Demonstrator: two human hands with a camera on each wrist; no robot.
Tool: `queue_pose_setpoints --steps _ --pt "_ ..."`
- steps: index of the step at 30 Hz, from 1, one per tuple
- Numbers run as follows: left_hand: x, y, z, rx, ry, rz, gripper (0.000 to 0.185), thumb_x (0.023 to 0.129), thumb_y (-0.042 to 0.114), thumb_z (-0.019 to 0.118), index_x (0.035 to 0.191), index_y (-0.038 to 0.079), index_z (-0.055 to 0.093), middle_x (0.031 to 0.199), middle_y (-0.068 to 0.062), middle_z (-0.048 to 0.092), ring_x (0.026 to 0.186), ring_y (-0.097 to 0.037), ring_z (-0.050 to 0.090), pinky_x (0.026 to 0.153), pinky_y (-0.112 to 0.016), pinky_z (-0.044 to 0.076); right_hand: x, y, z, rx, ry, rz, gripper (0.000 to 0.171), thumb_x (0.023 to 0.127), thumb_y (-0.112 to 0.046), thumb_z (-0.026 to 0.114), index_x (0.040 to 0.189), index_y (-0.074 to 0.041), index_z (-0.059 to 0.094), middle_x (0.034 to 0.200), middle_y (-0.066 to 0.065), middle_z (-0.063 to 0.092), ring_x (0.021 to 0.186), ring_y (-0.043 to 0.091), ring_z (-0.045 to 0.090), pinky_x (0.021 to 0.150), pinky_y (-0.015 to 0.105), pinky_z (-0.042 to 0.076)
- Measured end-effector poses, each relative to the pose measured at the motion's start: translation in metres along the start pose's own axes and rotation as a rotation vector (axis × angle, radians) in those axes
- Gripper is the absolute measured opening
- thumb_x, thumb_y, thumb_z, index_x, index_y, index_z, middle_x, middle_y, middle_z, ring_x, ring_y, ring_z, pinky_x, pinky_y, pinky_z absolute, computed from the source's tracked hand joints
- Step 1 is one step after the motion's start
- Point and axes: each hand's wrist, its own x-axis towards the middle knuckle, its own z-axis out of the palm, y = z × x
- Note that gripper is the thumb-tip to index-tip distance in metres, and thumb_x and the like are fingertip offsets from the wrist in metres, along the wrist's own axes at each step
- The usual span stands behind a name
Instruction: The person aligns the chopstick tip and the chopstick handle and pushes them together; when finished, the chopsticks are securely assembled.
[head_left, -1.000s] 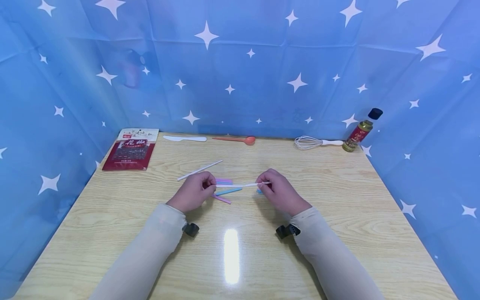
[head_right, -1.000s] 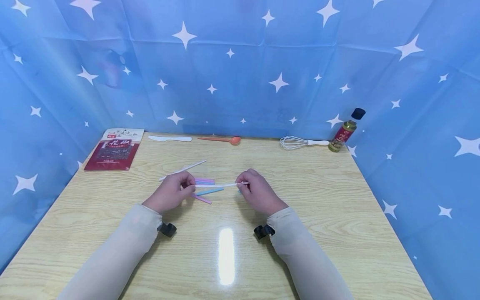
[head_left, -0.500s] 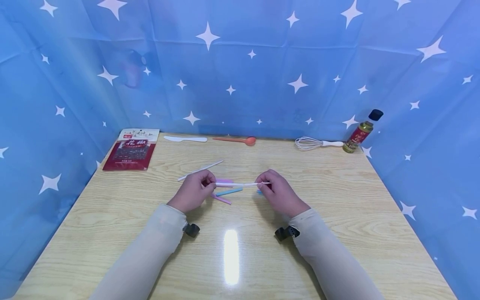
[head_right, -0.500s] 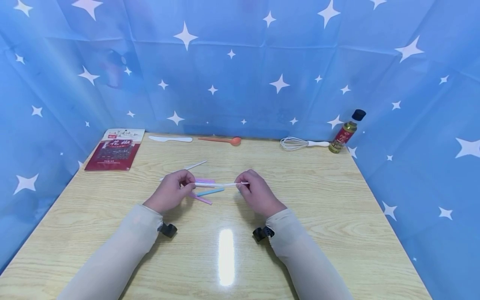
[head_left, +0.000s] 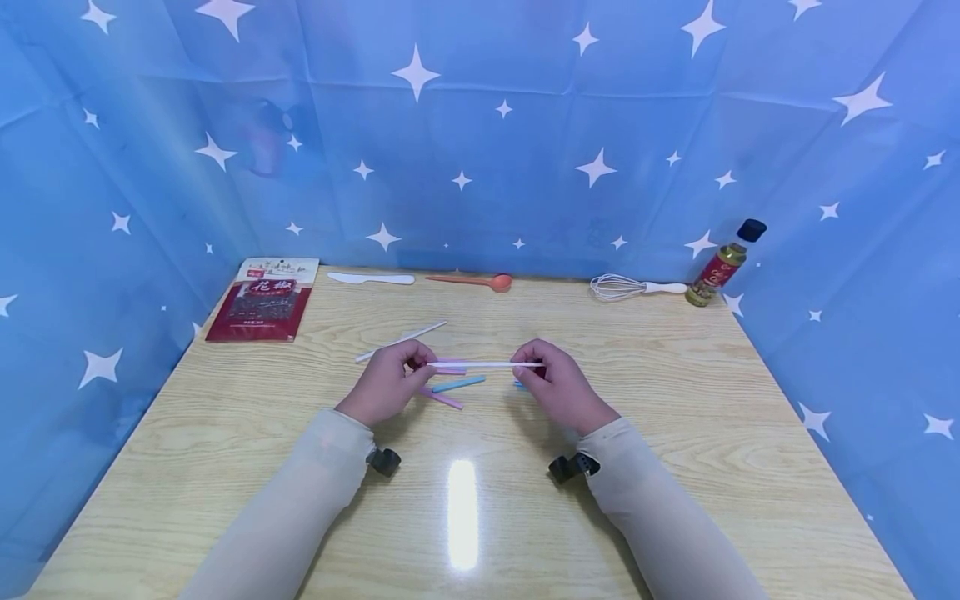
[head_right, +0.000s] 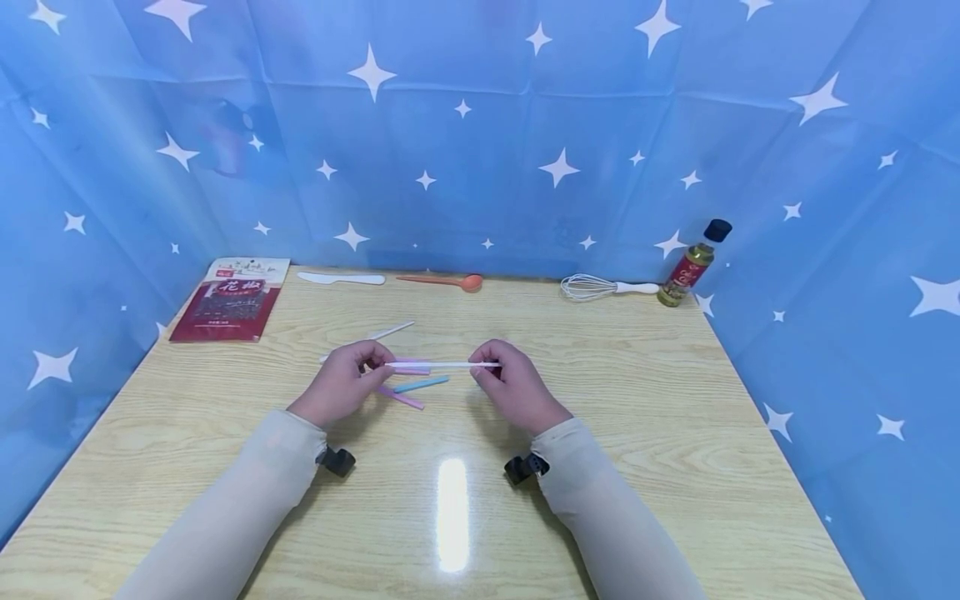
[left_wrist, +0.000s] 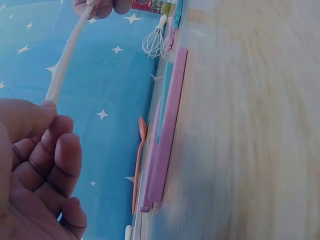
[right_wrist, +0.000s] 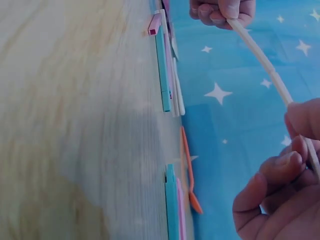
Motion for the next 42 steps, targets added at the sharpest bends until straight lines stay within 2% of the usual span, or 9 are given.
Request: queue_pose_setpoints --steps 5,11,16,22,27,32,35,42 --pt "-0.001 0.000 0.000 -0.001 0.006 0.017 0.003 0.102 0.010 0.070 0.101 0.011 0.073 0.090 0.001 0.067 0.089 -0.020 0.062 0.082 -0.039 0.051 0.000 -0.001 -0.001 0.024 -0.029 -0.023 0.005 0.109 -0.014 0.058 0.108 -0.010 0.062 0.093 0.006 0.059 0.074 0.021 0.052 0.066 0.028 0.045" --pt "-0.001 0.001 0.000 0.011 -0.007 0.054 0.005 0.102 0.009 0.070 0.097 0.011 0.072 0.090 0.002 0.068 0.086 -0.019 0.060 0.080 -0.037 0.048 0.000 0.000 -0.003 0.026 -0.054 -0.056 0.004 0.108 -0.009 0.059 0.107 -0.005 0.061 0.096 0.009 0.062 0.079 0.017 0.055 0.070 0.027 0.048" --pt "-0.002 0.005 0.001 0.008 -0.011 0.083 0.007 0.102 0.008 0.069 0.096 0.011 0.070 0.088 0.001 0.066 0.082 -0.017 0.057 0.077 -0.033 0.048 -0.001 -0.001 -0.002 0.030 -0.051 -0.068 0.005 0.108 -0.008 0.059 0.107 -0.003 0.060 0.094 0.010 0.060 0.076 0.016 0.053 0.068 0.027 0.046" --pt "-0.002 0.007 0.001 -0.010 -0.011 0.080 0.007 0.101 0.004 0.069 0.097 0.010 0.070 0.086 0.000 0.064 0.081 -0.019 0.056 0.076 -0.033 0.049 -0.003 -0.003 -0.001 0.020 -0.029 -0.082 0.006 0.109 -0.010 0.058 0.107 -0.005 0.060 0.093 0.008 0.059 0.073 0.017 0.051 0.066 0.027 0.045" --pt "-0.001 0.001 -0.002 -0.023 -0.007 0.026 0.005 0.103 0.009 0.068 0.100 0.012 0.071 0.088 0.000 0.065 0.084 -0.021 0.058 0.078 -0.035 0.050 -0.002 -0.002 0.000 0.008 0.016 -0.037 0.007 0.108 -0.013 0.059 0.110 -0.009 0.064 0.095 0.006 0.061 0.076 0.022 0.053 0.067 0.028 0.046" --pt "0.003 -0.016 -0.016 -0.043 0.030 -0.038 0.005 0.104 0.012 0.066 0.102 0.011 0.071 0.092 -0.004 0.065 0.088 -0.023 0.058 0.076 -0.035 0.049 0.001 0.004 -0.004 0.004 0.117 0.005 0.010 0.107 -0.014 0.062 0.111 -0.007 0.068 0.088 0.007 0.057 0.075 0.024 0.049 0.066 0.028 0.043" --pt "0.005 -0.028 -0.028 -0.014 0.088 -0.081 0.006 0.105 0.013 0.065 0.104 0.009 0.070 0.095 -0.006 0.065 0.092 -0.022 0.058 0.081 -0.037 0.048 0.002 0.009 -0.007 0.011 0.148 0.007 0.010 0.107 -0.013 0.062 0.111 -0.005 0.067 0.087 0.007 0.053 0.076 0.025 0.049 0.067 0.028 0.042" --pt "0.008 -0.051 -0.049 0.063 0.249 -0.266 0.011 0.106 0.016 0.062 0.108 0.007 0.069 0.098 -0.011 0.062 0.087 -0.025 0.055 0.078 -0.037 0.045 0.003 0.012 -0.007 0.028 0.133 0.020 0.010 0.106 -0.015 0.064 0.113 -0.008 0.067 0.089 0.006 0.053 0.076 0.024 0.050 0.066 0.027 0.043"
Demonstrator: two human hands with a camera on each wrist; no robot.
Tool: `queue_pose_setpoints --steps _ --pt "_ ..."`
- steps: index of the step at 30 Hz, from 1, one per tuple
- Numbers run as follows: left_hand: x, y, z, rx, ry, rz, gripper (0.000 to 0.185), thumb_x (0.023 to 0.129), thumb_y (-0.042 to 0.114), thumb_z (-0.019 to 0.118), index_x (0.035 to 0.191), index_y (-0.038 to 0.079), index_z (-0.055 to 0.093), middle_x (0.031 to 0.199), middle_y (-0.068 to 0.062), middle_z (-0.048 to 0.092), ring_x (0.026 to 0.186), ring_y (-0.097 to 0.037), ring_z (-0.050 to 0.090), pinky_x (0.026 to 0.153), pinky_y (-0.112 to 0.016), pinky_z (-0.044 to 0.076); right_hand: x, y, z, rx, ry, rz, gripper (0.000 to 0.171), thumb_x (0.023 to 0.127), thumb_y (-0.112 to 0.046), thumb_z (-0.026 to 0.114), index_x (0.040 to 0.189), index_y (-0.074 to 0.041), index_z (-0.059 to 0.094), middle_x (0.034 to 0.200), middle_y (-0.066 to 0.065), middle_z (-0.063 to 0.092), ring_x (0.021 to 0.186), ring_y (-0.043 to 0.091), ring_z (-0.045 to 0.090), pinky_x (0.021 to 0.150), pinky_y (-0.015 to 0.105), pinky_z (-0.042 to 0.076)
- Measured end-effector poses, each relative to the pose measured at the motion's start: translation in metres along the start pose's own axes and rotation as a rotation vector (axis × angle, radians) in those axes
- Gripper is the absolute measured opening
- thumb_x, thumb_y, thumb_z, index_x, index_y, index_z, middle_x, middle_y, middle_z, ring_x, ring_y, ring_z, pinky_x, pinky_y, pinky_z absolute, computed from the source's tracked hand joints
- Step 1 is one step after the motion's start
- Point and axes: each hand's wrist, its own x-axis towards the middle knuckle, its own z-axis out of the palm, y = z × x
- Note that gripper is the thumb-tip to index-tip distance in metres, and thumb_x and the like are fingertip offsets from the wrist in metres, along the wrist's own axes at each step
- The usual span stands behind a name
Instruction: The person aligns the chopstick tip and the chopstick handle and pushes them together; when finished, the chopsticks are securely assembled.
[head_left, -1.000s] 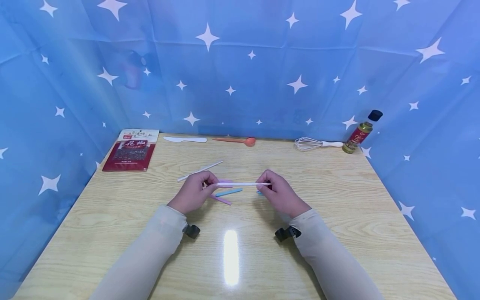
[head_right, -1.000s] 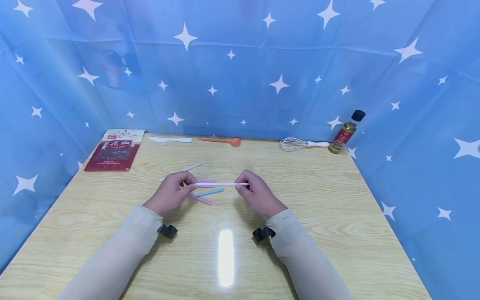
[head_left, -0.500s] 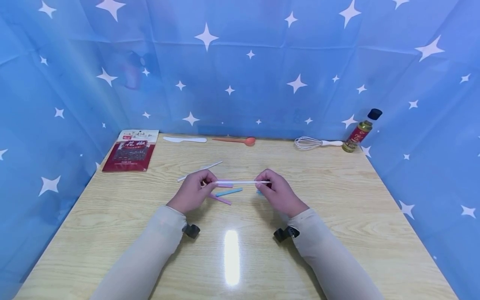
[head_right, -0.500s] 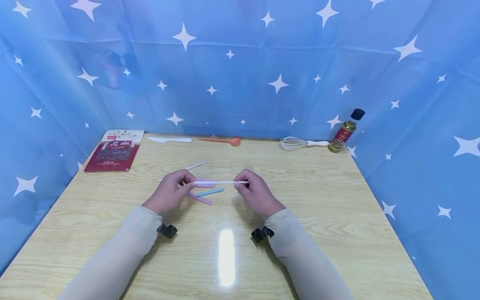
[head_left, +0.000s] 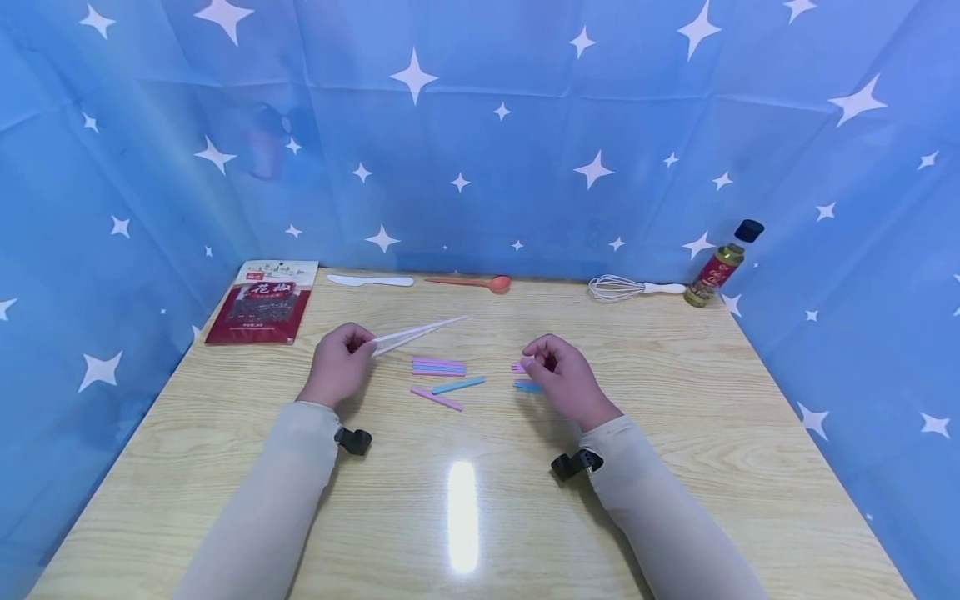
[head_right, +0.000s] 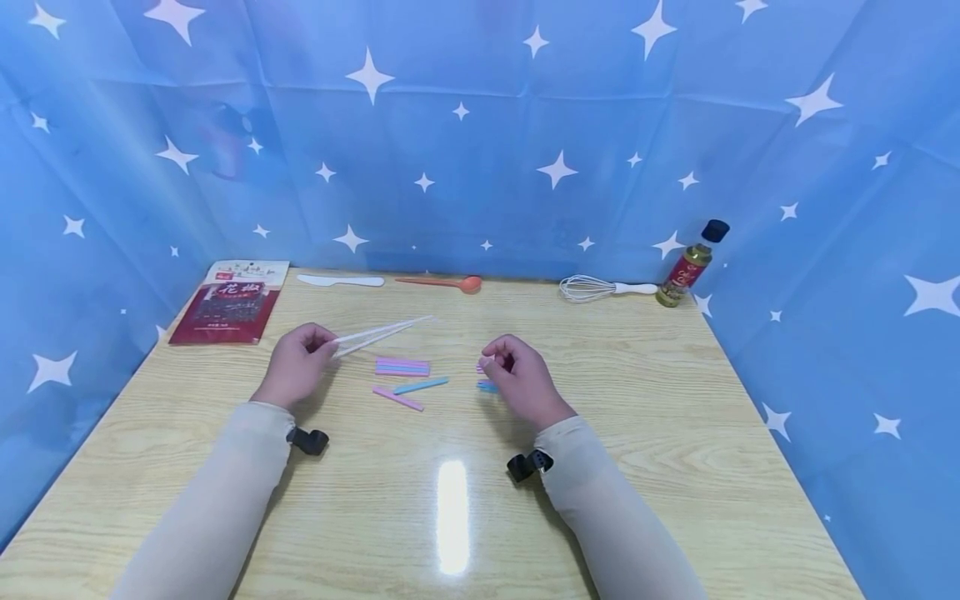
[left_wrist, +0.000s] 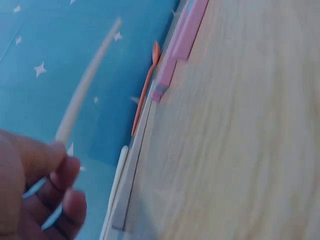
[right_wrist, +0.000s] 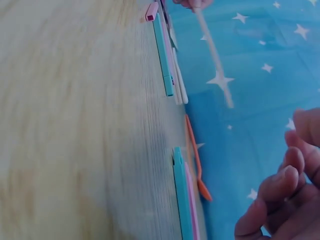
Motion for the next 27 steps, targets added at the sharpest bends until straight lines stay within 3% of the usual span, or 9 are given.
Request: queue_pose_setpoints --steps 7,12,16,23,27 --pt "0.001 -0.003 -0.007 0.095 0.074 -0.125 0.017 0.105 0.021 0.063 0.111 0.007 0.071 0.104 -0.013 0.068 0.093 -0.031 0.060 0.087 -0.043 0.040 -0.001 0.000 0.002 0.030 -0.018 -0.006 0.016 0.105 -0.015 0.065 0.114 -0.002 0.067 0.088 0.007 0.056 0.077 0.020 0.051 0.067 0.027 0.044" --pt "-0.001 -0.001 -0.010 0.140 0.062 -0.191 0.022 0.106 0.025 0.060 0.115 0.008 0.071 0.109 -0.013 0.067 0.100 -0.033 0.061 0.095 -0.052 0.036 -0.001 0.001 0.003 0.045 -0.033 -0.002 0.018 0.106 -0.014 0.064 0.115 0.001 0.066 0.088 0.008 0.058 0.077 0.019 0.052 0.067 0.026 0.045" --pt "-0.003 0.000 -0.012 0.158 0.036 -0.229 0.023 0.107 0.025 0.058 0.116 0.008 0.071 0.109 -0.013 0.067 0.098 -0.033 0.060 0.094 -0.054 0.035 -0.001 0.001 0.003 0.038 -0.033 0.003 0.013 0.105 -0.014 0.065 0.113 -0.004 0.066 0.087 0.007 0.059 0.078 0.020 0.052 0.068 0.026 0.045" --pt "-0.004 -0.001 -0.013 0.173 0.004 -0.262 0.027 0.108 0.024 0.054 0.117 0.008 0.073 0.114 -0.014 0.071 0.102 -0.035 0.062 0.098 -0.061 0.031 0.000 0.001 0.000 0.011 -0.033 0.032 0.012 0.105 -0.019 0.066 0.112 -0.009 0.067 0.088 0.007 0.057 0.079 0.025 0.052 0.068 0.028 0.045" --pt "-0.003 -0.001 -0.011 0.189 0.001 -0.232 0.028 0.107 0.023 0.053 0.122 0.010 0.073 0.113 -0.013 0.069 0.099 -0.034 0.060 0.098 -0.060 0.032 0.001 0.001 -0.004 -0.041 -0.045 0.066 0.012 0.104 -0.021 0.069 0.110 -0.011 0.068 0.085 0.006 0.055 0.078 0.025 0.051 0.067 0.030 0.044"
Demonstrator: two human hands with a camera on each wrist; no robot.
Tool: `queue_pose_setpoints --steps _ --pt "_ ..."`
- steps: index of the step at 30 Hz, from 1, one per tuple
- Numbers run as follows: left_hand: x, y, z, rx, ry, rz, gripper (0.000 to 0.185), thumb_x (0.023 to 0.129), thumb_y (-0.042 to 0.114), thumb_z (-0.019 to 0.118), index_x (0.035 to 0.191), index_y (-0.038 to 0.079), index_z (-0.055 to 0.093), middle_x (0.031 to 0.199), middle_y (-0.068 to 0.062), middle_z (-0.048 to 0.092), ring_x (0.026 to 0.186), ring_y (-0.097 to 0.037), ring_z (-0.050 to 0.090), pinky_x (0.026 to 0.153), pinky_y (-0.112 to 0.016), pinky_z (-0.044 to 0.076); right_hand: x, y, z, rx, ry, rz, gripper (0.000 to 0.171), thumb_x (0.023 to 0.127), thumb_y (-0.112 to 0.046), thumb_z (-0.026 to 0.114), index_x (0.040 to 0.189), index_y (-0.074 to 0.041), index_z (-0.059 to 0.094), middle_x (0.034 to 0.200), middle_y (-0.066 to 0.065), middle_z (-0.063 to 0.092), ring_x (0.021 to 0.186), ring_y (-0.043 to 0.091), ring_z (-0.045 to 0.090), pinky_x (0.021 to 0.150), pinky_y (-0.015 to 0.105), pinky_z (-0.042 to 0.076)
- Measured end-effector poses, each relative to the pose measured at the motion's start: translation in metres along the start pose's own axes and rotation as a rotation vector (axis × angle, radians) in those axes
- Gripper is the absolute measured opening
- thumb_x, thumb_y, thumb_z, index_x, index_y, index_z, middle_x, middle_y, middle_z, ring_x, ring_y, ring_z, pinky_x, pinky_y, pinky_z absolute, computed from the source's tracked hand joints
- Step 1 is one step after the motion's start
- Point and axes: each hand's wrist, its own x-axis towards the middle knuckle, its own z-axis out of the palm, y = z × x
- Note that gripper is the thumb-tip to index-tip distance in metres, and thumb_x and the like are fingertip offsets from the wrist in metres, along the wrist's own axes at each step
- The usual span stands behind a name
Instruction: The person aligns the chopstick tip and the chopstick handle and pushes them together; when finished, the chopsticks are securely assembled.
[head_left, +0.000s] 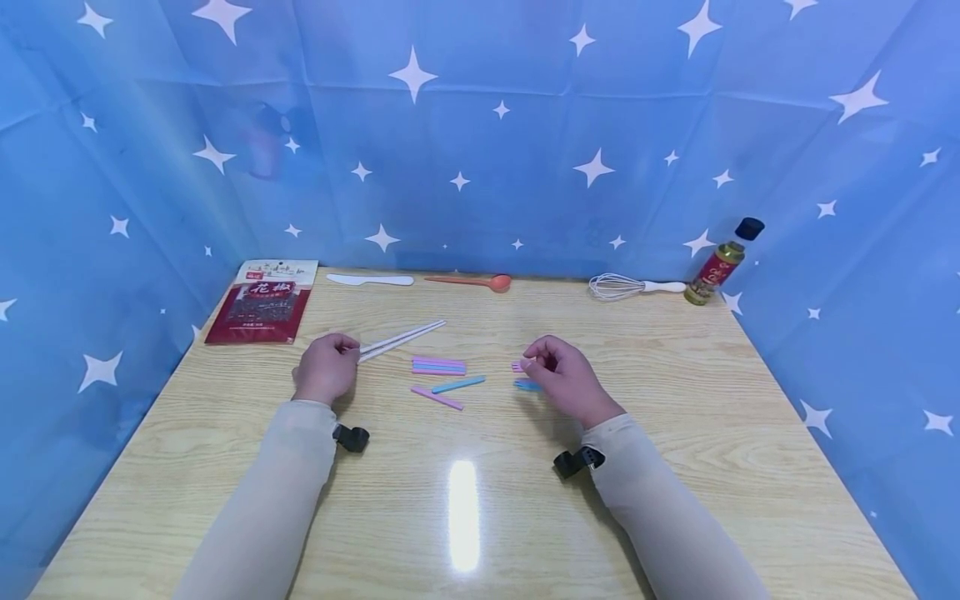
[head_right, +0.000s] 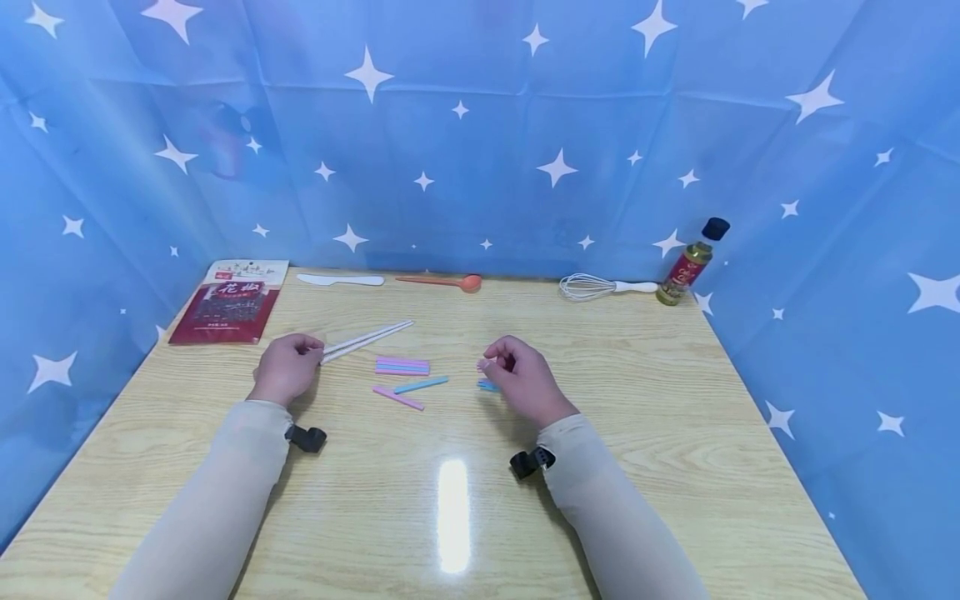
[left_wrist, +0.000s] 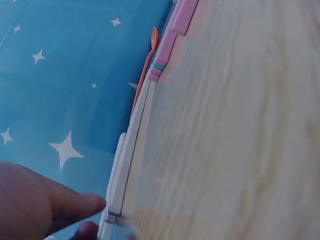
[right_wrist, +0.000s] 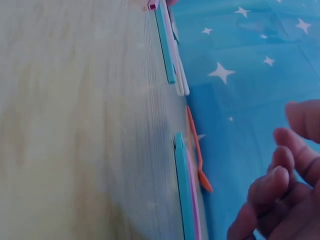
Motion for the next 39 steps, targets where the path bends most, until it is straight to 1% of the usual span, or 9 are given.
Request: queue_pose_setpoints --steps 5,11,13,16,21,24,28,34,39 --pt "-0.002 0.007 0.010 0.045 -0.032 0.145 0.025 0.106 0.025 0.058 0.122 0.014 0.074 0.104 -0.009 0.066 0.091 -0.029 0.059 0.095 -0.056 0.035 0.001 0.004 -0.008 -0.117 -0.018 0.041 0.009 0.101 -0.019 0.071 0.106 -0.012 0.069 0.079 0.004 0.049 0.071 0.023 0.047 0.065 0.033 0.040" --pt "-0.015 0.024 0.023 0.099 -0.172 0.350 0.019 0.104 0.022 0.066 0.117 0.014 0.075 0.102 -0.006 0.065 0.090 -0.024 0.058 0.091 -0.050 0.039 0.004 0.013 -0.014 -0.203 -0.077 0.094 0.007 0.100 -0.018 0.070 0.104 -0.012 0.071 0.074 0.002 0.048 0.064 0.020 0.046 0.061 0.034 0.041" --pt "-0.019 0.028 0.027 0.124 -0.211 0.395 0.016 0.103 0.022 0.068 0.115 0.015 0.077 0.099 -0.005 0.065 0.088 -0.023 0.057 0.090 -0.049 0.039 0.005 0.015 -0.016 -0.221 -0.099 0.119 0.007 0.100 -0.018 0.070 0.104 -0.012 0.072 0.074 0.003 0.050 0.064 0.020 0.047 0.060 0.034 0.042" --pt "-0.023 0.031 0.030 0.147 -0.257 0.420 0.013 0.101 0.020 0.071 0.111 0.016 0.077 0.093 -0.002 0.064 0.085 -0.020 0.056 0.091 -0.050 0.037 0.005 0.016 -0.019 -0.269 -0.125 0.156 0.008 0.100 -0.018 0.070 0.105 -0.014 0.073 0.080 0.005 0.055 0.068 0.022 0.050 0.062 0.035 0.044" --pt "-0.023 0.029 0.033 0.193 -0.318 0.400 0.010 0.098 0.018 0.072 0.107 0.019 0.076 0.088 0.002 0.063 0.084 -0.019 0.054 0.093 -0.051 0.034 0.004 0.016 -0.026 -0.347 -0.174 0.198 0.010 0.100 -0.018 0.071 0.109 -0.014 0.074 0.100 0.008 0.063 0.084 0.024 0.055 0.071 0.037 0.046" --pt "-0.022 0.029 0.034 0.228 -0.346 0.404 0.009 0.098 0.016 0.072 0.104 0.020 0.075 0.085 0.003 0.061 0.081 -0.019 0.053 0.091 -0.048 0.035 0.003 0.016 -0.028 -0.356 -0.203 0.214 0.010 0.099 -0.017 0.071 0.109 -0.014 0.074 0.099 0.008 0.063 0.084 0.025 0.054 0.071 0.037 0.044" --pt "-0.023 0.030 0.034 0.243 -0.364 0.420 0.009 0.095 0.012 0.073 0.099 0.021 0.073 0.080 0.003 0.058 0.076 -0.018 0.051 0.088 -0.045 0.035 0.003 0.015 -0.027 -0.357 -0.213 0.212 0.006 0.099 -0.014 0.071 0.105 -0.012 0.072 0.088 0.007 0.059 0.076 0.023 0.051 0.066 0.036 0.041" --pt "-0.023 0.030 0.034 0.255 -0.376 0.447 0.011 0.093 0.010 0.073 0.091 0.020 0.069 0.078 0.004 0.057 0.075 -0.017 0.051 0.089 -0.046 0.034 0.004 0.014 -0.024 -0.390 -0.217 0.209 0.004 0.100 -0.013 0.070 0.101 -0.009 0.069 0.091 0.006 0.062 0.079 0.021 0.053 0.069 0.035 0.044" --pt "-0.024 0.029 0.033 0.249 -0.382 0.476 0.014 0.094 0.011 0.075 0.086 0.019 0.067 0.078 0.004 0.057 0.075 -0.016 0.051 0.085 -0.044 0.037 0.003 0.013 -0.022 -0.416 -0.221 0.228 0.006 0.100 -0.013 0.070 0.099 -0.008 0.067 0.091 0.006 0.062 0.078 0.022 0.053 0.068 0.034 0.044"
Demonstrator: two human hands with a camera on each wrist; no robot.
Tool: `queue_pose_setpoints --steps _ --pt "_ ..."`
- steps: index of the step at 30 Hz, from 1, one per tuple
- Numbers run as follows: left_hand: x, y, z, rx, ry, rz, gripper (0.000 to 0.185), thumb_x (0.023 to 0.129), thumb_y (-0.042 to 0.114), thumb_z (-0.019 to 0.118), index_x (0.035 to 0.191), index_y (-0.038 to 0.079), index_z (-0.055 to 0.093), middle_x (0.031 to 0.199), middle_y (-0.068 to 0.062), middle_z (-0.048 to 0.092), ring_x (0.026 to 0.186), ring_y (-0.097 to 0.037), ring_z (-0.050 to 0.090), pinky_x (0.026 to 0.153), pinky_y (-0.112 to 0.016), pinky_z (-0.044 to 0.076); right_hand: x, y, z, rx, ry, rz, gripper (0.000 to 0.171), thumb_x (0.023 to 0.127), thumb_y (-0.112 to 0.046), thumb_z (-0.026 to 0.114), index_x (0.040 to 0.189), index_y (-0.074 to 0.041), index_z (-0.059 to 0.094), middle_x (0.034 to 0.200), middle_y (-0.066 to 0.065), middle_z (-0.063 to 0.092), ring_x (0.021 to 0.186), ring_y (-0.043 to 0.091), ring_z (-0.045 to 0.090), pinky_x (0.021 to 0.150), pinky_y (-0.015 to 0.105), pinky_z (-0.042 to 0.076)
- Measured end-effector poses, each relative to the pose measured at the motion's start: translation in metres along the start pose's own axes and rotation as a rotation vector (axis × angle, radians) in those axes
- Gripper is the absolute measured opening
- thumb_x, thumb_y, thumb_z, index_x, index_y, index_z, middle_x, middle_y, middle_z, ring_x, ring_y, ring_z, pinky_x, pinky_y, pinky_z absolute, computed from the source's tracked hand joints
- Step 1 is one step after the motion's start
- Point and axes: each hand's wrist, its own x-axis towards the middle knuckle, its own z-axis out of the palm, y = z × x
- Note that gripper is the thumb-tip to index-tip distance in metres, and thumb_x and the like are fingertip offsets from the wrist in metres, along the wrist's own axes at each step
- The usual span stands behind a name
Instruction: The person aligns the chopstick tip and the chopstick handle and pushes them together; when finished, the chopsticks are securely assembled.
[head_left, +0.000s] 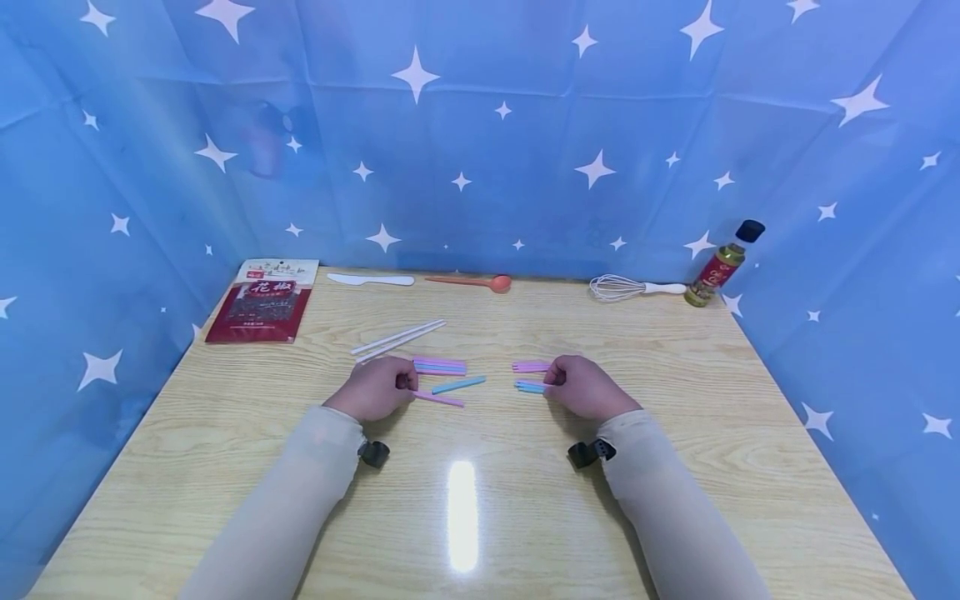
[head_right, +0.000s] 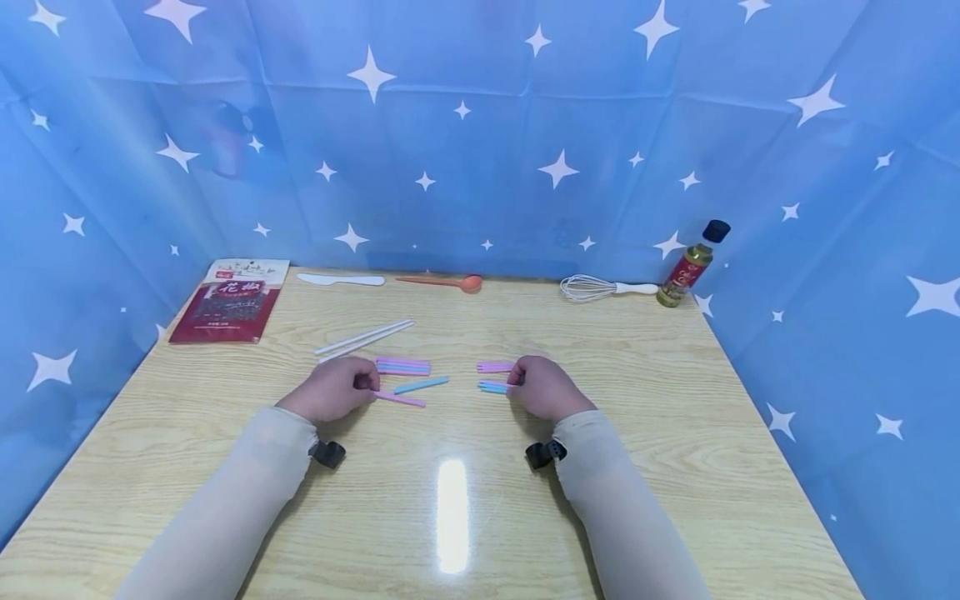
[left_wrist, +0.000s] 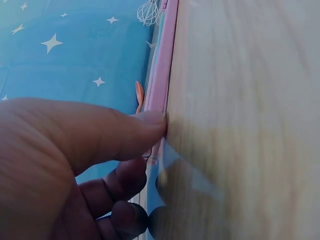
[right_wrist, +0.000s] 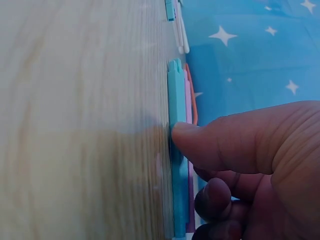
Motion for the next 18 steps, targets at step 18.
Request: queue_pose_setpoints --steps 18 --pt "-0.001 0.007 0.000 -0.287 0.102 0.098 0.003 0.104 0.016 0.067 0.101 0.015 0.066 0.090 0.000 0.060 0.084 -0.019 0.052 0.073 -0.032 0.044 -0.008 -0.022 0.006 0.179 0.120 -0.244 0.005 0.103 -0.014 0.069 0.100 -0.011 0.066 0.086 0.002 0.057 0.077 0.020 0.051 0.069 0.033 0.043"
